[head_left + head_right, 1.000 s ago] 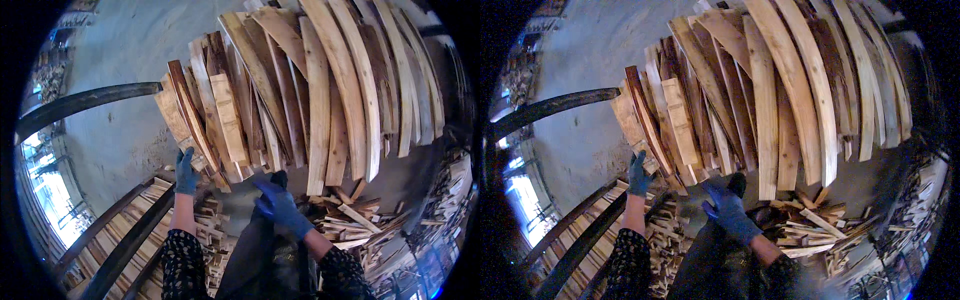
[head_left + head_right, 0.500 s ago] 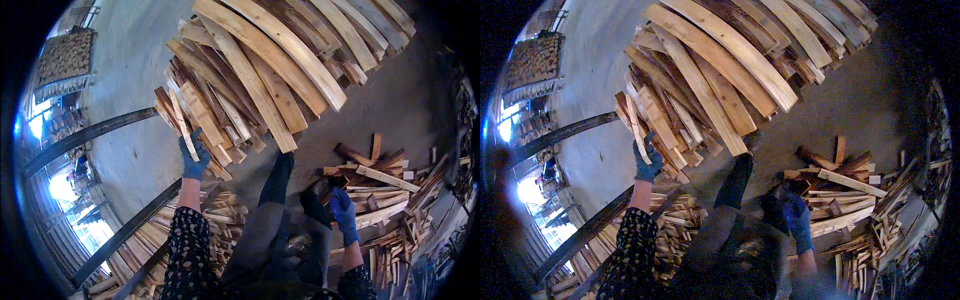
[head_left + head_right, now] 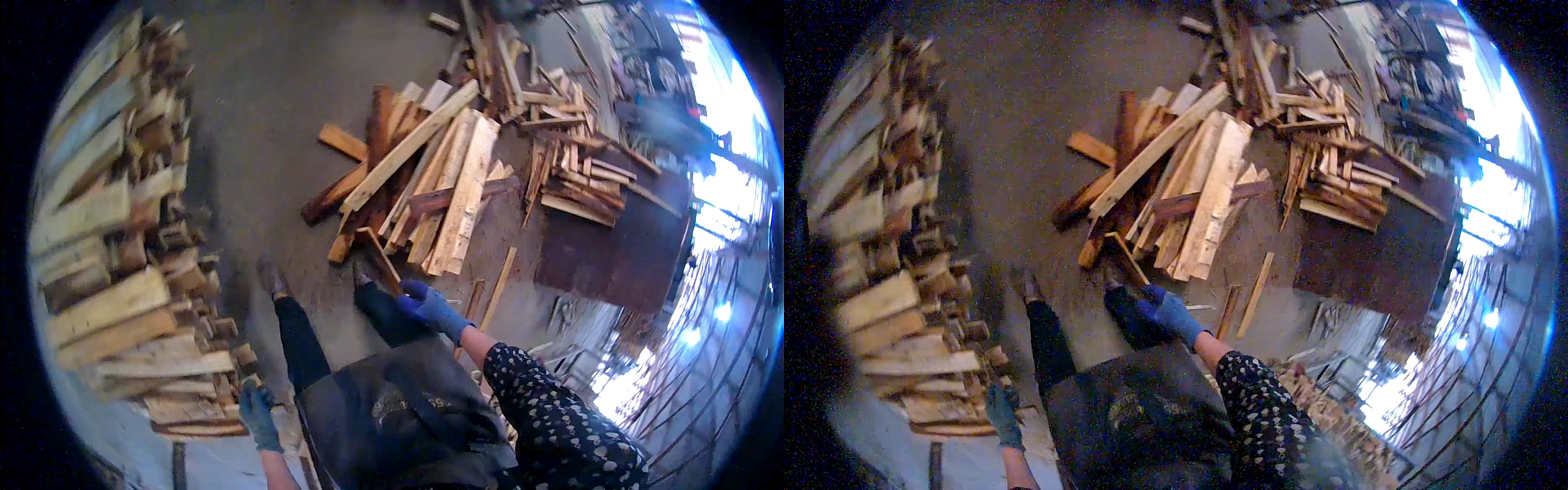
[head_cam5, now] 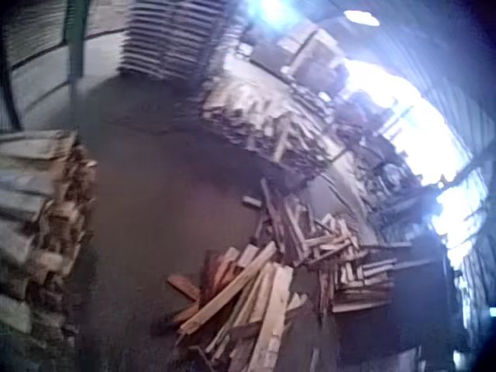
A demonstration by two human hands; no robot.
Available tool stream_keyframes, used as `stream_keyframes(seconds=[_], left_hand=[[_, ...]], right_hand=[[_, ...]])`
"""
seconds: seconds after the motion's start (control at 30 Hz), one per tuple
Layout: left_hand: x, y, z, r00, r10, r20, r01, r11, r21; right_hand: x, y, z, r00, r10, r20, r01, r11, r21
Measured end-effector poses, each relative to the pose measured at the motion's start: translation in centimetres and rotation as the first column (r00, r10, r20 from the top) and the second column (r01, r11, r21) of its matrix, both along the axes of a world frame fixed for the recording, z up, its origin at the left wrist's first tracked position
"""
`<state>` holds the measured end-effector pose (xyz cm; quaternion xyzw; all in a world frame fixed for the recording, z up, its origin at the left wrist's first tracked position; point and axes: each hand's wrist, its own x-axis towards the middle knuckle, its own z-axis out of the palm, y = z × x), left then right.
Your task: The person picks up wooden planks from a large pile on the floor and stacks them into a neat pile. The person wears blue gloves and repeatedly handles the planks one by one or in small groups, moving them from a disorganized heap to an organized stack.
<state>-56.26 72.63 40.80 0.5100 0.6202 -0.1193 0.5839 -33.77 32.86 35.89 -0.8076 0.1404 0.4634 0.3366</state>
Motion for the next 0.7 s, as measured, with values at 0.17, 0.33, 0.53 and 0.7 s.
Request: stream_keyframes(seconds=[0.17,0.33,0.53,0.7], left_hand=[[20.5,-8.2,0.2,0.898,-0.355,0.26,0.376,0.926,-0.034],[32.7,-17.7,-7.2,0.539,-0.792,0.288,0.813,0.578,0.07],[43.9,-31.1,-15.6,-0.086,-0.944,0.318,0.954,0.014,0.298],[44.8,-38.4,-17.6,-0.267,-0.96,0.082,0.957,-0.255,0.135]], right_hand=[[2.9,-5.9,-2.1,0.837,-0.489,0.246,0.492,0.869,0.053],[6.6,-15.2,-6.4,0.697,-0.564,0.443,0.647,0.761,-0.051],[7.1,-20.0,-13.2,0.498,-0.854,0.147,0.831,0.519,0.201],[7.7,-17.6,-15.5,0.14,-0.96,-0.243,0.875,0.005,0.484]])
